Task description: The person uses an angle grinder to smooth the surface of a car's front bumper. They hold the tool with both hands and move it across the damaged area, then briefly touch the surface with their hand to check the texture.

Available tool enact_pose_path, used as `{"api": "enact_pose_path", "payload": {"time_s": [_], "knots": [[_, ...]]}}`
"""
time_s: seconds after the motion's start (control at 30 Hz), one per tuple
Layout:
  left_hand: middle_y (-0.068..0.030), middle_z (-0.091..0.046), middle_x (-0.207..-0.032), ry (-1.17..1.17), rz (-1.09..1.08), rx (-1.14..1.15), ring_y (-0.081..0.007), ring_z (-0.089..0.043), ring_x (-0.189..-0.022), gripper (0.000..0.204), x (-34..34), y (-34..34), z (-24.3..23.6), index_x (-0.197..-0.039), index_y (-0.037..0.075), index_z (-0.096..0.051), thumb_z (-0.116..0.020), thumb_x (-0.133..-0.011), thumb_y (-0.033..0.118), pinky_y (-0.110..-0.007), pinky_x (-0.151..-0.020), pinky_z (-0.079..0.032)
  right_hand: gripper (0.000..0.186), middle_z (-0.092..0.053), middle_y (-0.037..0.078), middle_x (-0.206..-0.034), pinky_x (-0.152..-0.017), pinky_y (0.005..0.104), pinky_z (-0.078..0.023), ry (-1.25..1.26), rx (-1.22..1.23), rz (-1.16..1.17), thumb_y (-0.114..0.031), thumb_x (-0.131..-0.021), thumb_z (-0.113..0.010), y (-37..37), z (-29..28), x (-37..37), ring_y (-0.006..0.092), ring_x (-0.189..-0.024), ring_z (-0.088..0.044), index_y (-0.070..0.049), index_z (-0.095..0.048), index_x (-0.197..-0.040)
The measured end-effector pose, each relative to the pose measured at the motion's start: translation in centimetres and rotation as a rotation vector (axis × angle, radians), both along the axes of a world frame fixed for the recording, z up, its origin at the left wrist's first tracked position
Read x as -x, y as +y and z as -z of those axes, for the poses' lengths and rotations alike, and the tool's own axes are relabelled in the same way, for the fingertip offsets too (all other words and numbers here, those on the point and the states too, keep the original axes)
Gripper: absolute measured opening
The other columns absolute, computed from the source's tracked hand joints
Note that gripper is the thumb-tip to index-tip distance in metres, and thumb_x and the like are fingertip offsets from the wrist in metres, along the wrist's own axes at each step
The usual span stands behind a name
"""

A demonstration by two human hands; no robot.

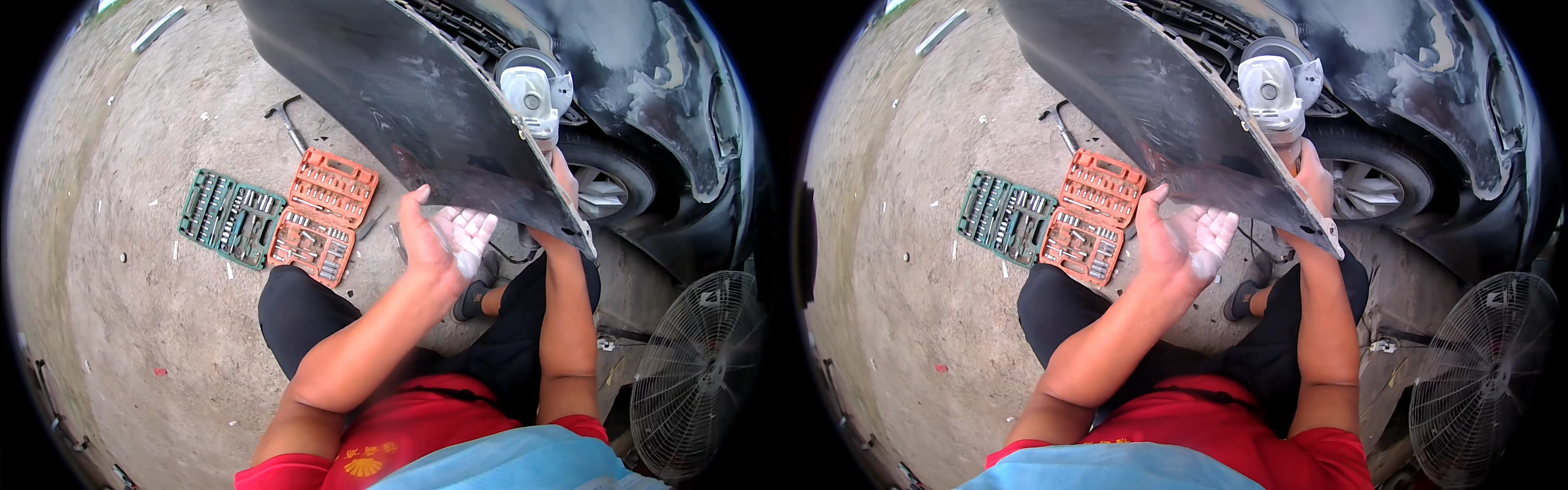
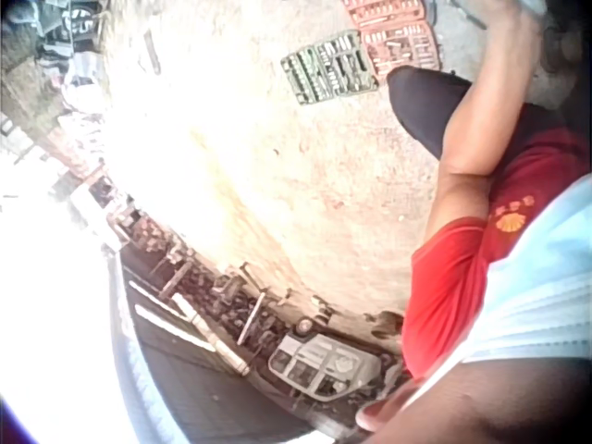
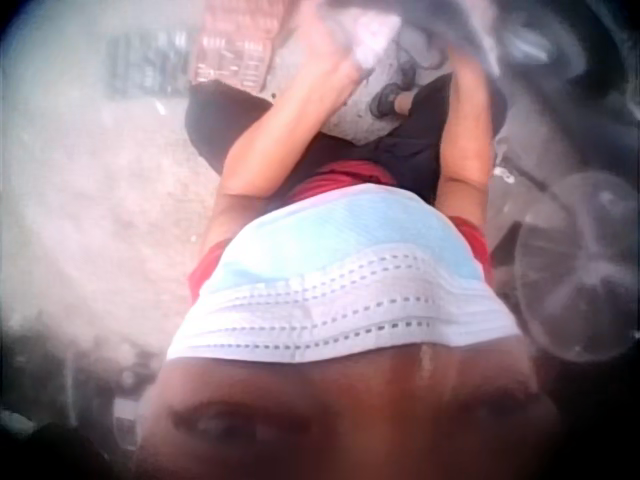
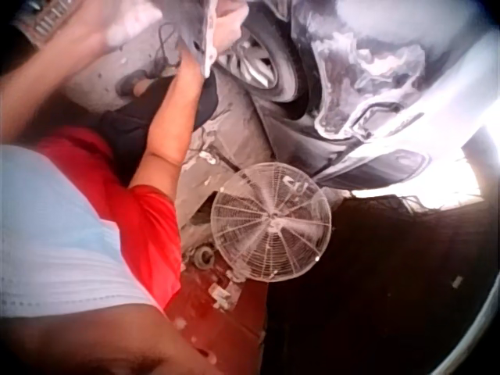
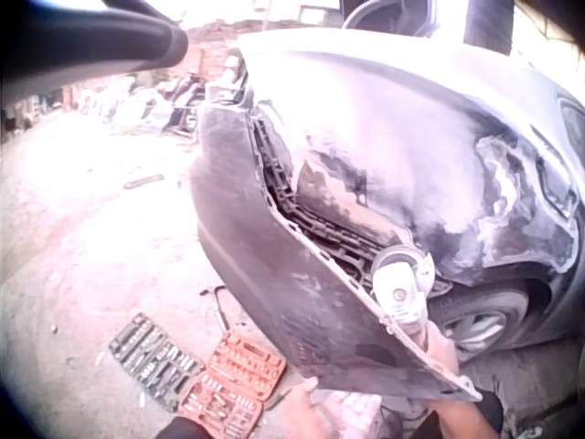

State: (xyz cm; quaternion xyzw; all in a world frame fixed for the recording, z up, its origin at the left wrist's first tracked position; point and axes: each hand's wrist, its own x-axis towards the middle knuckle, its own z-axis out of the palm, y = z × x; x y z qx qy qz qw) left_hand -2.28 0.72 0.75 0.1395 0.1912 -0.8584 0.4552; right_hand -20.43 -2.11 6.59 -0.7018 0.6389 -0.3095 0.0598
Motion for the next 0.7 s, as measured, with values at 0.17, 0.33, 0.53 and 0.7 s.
{"api": "enact_pose_path", "payload": {"time_s": [0.17,0.33,0.53,0.7], "knots": [[-0.0188,-0.052,-0.146,0.013,-0.001,0.007,-0.0300,-0.055,-0.137,0.097,0.1,0.2,-0.1,-0.150,-0.011,-0.039,-0.063,-0.089,0.060,-0.041,-0.115,-0.046,0.053,-0.076,0.027,-0.101,-0.084,0.0505,-0.056,0.046,-0.104,0.203,-0.046,-0.093,-0.080,-0.9,-0.8,1.0,0.0515,-0.103,-0.070,-0.005,-0.063,-0.121],[-0.0219,-0.051,-0.149,-0.024,-0.004,-0.010,-0.0339,-0.054,-0.137,0.100,0.2,0.3,0.0,-0.152,-0.012,-0.038,-0.059,-0.089,0.063,-0.044,-0.116,-0.044,0.065,-0.077,0.025,-0.103,-0.085,0.0546,-0.056,0.392,-0.125,0.279,-0.053,-0.086,-0.083,-1.2,-5.6,-0.3,0.0500,-0.102,-0.072,-0.007,-0.063,-0.127],[-0.0242,-0.051,-0.150,-0.010,-0.003,-0.003,-0.0346,-0.055,-0.136,0.102,0.4,0.2,0.2,-0.154,-0.012,-0.036,-0.058,-0.089,0.063,-0.046,-0.116,-0.044,0.054,-0.076,0.024,-0.098,-0.083,0.0565,-0.057,0.851,-0.180,0.172,-0.030,-0.077,-0.081,-1.8,-12.8,-4.0,0.0481,-0.097,-0.072,-0.005,-0.062,-0.121],[-0.0219,-0.051,-0.151,-0.023,0.005,-0.042,-0.0310,-0.056,-0.134,0.108,-0.1,-0.1,-0.9,-0.159,-0.013,-0.031,-0.058,-0.088,0.062,-0.043,-0.112,-0.047,0.053,-0.076,0.024,-0.098,-0.086,0.0557,-0.058,1.067,-0.301,0.101,-0.028,-0.075,-0.081,-4.7,-16.5,-7.1,0.0473,-0.097,-0.072,-0.002,-0.063,-0.118]]}}
